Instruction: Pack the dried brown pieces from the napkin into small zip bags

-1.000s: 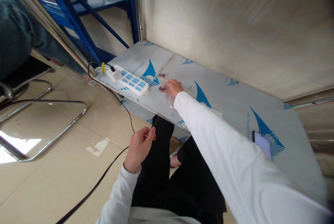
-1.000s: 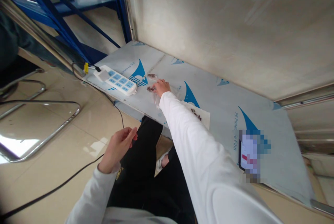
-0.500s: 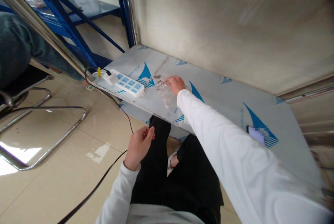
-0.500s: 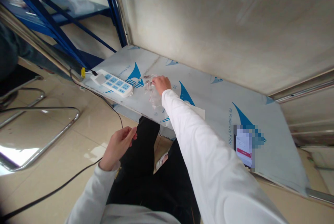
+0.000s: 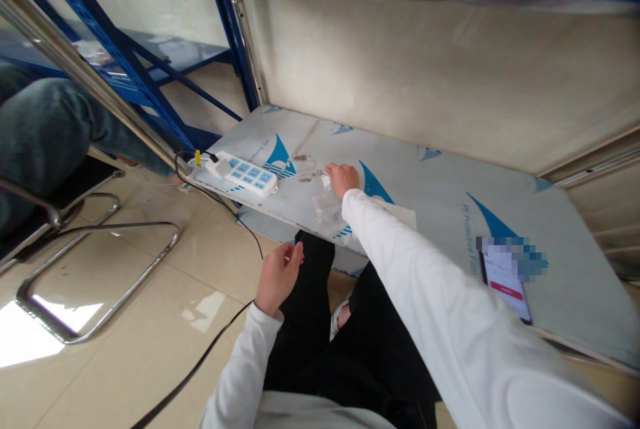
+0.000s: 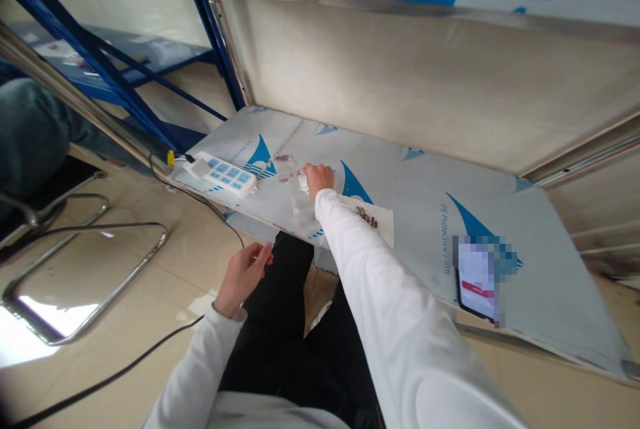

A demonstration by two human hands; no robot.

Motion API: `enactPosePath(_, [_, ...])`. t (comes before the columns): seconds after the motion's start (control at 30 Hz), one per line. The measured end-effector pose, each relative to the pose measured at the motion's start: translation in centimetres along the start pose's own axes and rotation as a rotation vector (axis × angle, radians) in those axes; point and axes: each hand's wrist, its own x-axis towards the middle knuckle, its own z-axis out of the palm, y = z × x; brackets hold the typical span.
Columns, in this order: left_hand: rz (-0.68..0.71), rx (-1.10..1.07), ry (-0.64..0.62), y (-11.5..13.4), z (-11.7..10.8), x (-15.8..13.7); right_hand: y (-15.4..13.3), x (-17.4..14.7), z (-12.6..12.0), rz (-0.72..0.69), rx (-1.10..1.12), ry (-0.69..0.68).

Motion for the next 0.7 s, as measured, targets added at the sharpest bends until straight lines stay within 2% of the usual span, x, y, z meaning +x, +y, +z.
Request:
enactPosePath(0.1, [0.104,0.113,0.186,-0.1,1.8,0.4,0.5,0.5,-0.2,0.043,0.007,0.019])
enactPosePath(0.17, [0.295,0.183,0.27,-0.1,3.8,0.8,0.8,0.7,-0.5,0.048,0.013,0.031])
enactPosePath(0.23, [0.53,0.275,0.231,0.0,6.0,1.5,0.9,0.7,-0.8,0.039,0.02,0.038])
enactPosePath(0.3, [0.651,0.376,0.186,0.1,7.9,2.5,1.0,0.6,-1.0,0.025,0.029,0.036])
enactPosePath(0.43, [0.61,0.536,0.193,0.0,9.4,5.6,0.6,0.7,-0.9,0.02,0.052,0.018])
enactPosePath(0.57, [0.594,0.6,0.197,-0.3,8.5,8.7,0.0,0.9,-0.2,0.055,0.077,0.001])
enactPosePath(0.7, [0.592,0.583,0.203,-0.7,7.6,10.1,-0.3,1.0,0.3,0.087,0.106,0.009])
